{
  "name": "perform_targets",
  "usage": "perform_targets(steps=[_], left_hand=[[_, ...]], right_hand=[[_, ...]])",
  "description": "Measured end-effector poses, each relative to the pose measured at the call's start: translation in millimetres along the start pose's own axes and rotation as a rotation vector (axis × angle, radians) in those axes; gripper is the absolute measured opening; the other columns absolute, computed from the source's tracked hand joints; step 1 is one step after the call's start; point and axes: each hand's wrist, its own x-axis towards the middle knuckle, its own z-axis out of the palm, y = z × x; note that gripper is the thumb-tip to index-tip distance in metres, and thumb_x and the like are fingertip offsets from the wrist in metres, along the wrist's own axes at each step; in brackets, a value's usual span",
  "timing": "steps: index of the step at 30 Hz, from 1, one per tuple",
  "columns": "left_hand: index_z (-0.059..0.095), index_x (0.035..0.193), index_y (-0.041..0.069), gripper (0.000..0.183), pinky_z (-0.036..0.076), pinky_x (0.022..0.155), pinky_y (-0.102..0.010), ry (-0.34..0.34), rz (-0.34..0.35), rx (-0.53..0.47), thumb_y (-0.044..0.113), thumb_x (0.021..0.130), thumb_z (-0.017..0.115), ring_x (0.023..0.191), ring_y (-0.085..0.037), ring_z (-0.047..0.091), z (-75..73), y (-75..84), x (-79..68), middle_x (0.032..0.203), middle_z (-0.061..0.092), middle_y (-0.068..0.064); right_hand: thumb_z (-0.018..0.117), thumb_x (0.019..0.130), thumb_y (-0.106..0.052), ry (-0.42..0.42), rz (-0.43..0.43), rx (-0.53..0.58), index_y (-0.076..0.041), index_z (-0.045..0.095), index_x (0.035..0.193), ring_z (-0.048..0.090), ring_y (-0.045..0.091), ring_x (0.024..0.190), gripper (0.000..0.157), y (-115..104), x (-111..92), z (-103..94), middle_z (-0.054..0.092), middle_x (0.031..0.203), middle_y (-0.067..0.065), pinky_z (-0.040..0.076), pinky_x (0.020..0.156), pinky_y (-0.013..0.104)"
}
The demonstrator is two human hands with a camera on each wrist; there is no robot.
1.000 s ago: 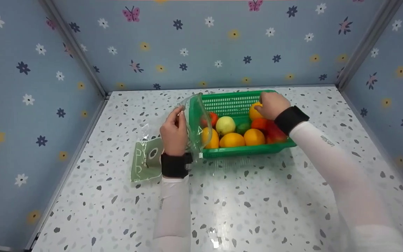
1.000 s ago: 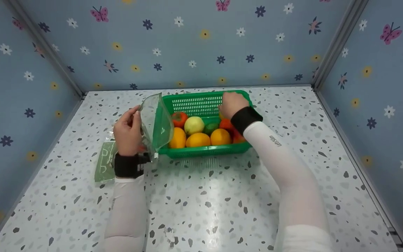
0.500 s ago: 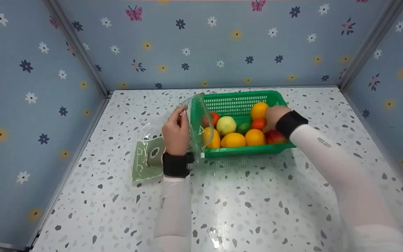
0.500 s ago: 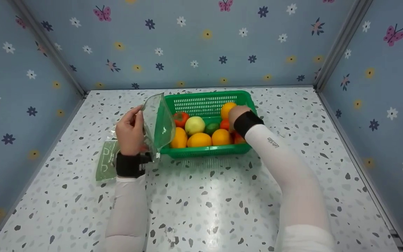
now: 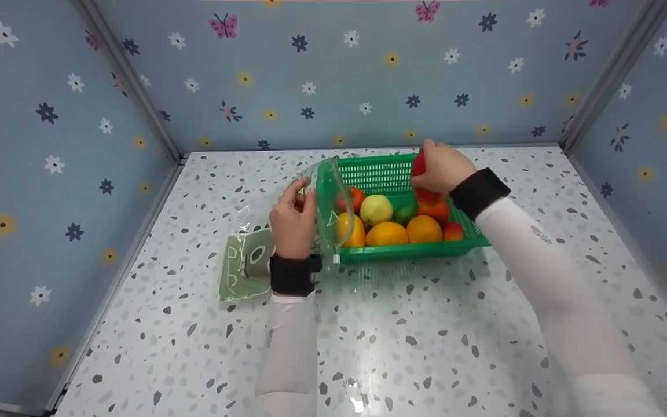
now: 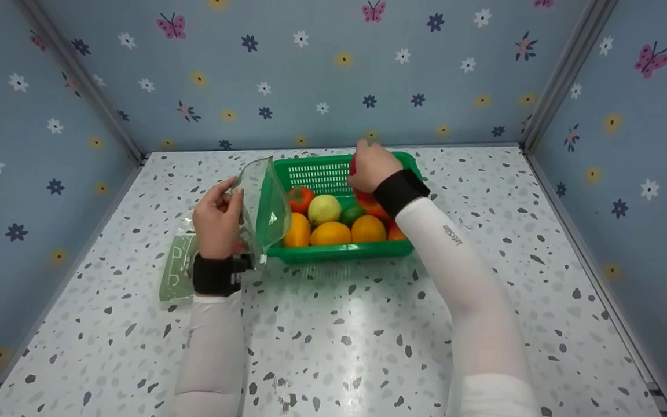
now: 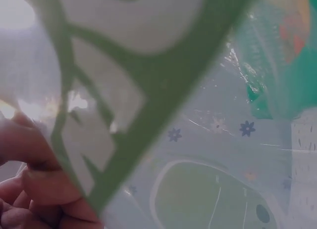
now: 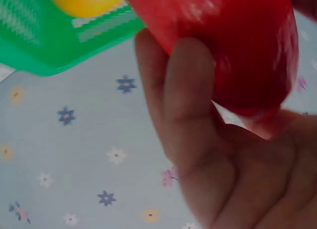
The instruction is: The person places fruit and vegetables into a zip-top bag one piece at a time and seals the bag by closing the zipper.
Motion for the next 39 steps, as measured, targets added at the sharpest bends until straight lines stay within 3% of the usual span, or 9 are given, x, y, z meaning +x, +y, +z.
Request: perform_targets(steps=[7,13,20,25,28,31,34,39], left_hand=[[0.068,0.118,-0.002,0.026,0.042,0.066,-0.027,-0.008,-0.04,0.002,0.009,0.095,0.071,0.064,-0.013,0.05,-0.2,1.6,-1.9,0.072,0.061,-0.011],[0.067,0.114,-0.002,0.02,0.043,0.066,-0.026,0.021,-0.089,-0.013,0.009,0.097,0.068,0.065,-0.011,0.049,-0.3,2.8,-0.9,0.073,0.061,-0.01],[0.068,0.112,-0.001,0.017,0.04,0.056,-0.019,0.015,-0.085,-0.031,0.009,0.099,0.064,0.057,-0.009,0.047,-1.1,2.7,-1.2,0.073,0.061,-0.013],[0.069,0.11,0.0,0.016,0.04,0.058,-0.019,0.009,-0.067,-0.022,0.01,0.099,0.064,0.062,-0.011,0.049,-0.6,5.4,-1.9,0.075,0.063,-0.013],[0.07,0.11,-0.001,0.017,0.039,0.061,-0.022,0.007,-0.036,-0.022,0.011,0.099,0.063,0.064,-0.013,0.049,0.5,6.5,-2.1,0.074,0.061,-0.011],[0.07,0.11,0.0,0.018,0.037,0.062,-0.025,0.02,-0.01,-0.014,0.012,0.1,0.063,0.064,-0.015,0.048,0.2,7.9,-3.3,0.074,0.059,-0.01],[0.071,0.109,0.0,0.017,0.036,0.062,-0.027,0.046,0.028,0.0,0.011,0.099,0.063,0.063,-0.017,0.048,-0.9,9.1,-4.2,0.073,0.059,-0.011],[0.071,0.107,-0.002,0.015,0.038,0.063,-0.029,0.058,0.061,-0.001,0.008,0.098,0.062,0.063,-0.019,0.049,-1.7,9.4,-4.4,0.071,0.059,-0.015]], right_hand=[[0.073,0.094,-0.044,0.174,-0.133,0.423,-0.006,0.044,0.139,0.061,0.034,0.115,0.066,-42,-13,4.8,0.06,0.134,0.017,0.057,0.096,0.051],[0.075,0.094,-0.041,0.23,-0.286,0.555,-0.006,0.047,0.137,0.063,0.031,0.113,0.062,-77,-20,30.0,0.063,0.133,0.015,0.058,0.095,0.047],[0.075,0.096,-0.022,0.122,-0.373,0.467,-0.008,0.046,0.139,0.06,0.032,0.12,0.054,-116,-12,71.3,0.057,0.139,0.016,0.055,0.103,0.045],[0.066,0.099,-0.006,0.038,-0.421,0.345,-0.005,0.048,0.14,0.064,0.032,0.117,0.045,-134,0,92.9,0.061,0.134,0.017,0.055,0.103,0.043],[0.054,0.104,-0.002,0.004,-0.437,0.304,-0.001,0.049,0.139,0.065,0.033,0.116,0.035,-142,7,98.9,0.064,0.129,0.02,0.054,0.102,0.043],[0.046,0.108,-0.004,-0.029,-0.457,0.334,0.001,0.055,0.135,0.063,0.033,0.121,0.029,-148,13,102.2,0.065,0.13,0.021,0.05,0.106,0.042],[0.049,0.106,-0.003,-0.081,-0.491,0.346,0.0,0.061,0.129,0.061,0.03,0.123,0.027,-151,19,102.5,0.065,0.131,0.018,0.047,0.109,0.04],[0.057,0.096,0.006,-0.166,-0.585,0.238,0.003,0.06,0.13,0.058,0.031,0.125,0.034,-150,24,101.0,0.062,0.134,0.02,0.044,0.112,0.041]])
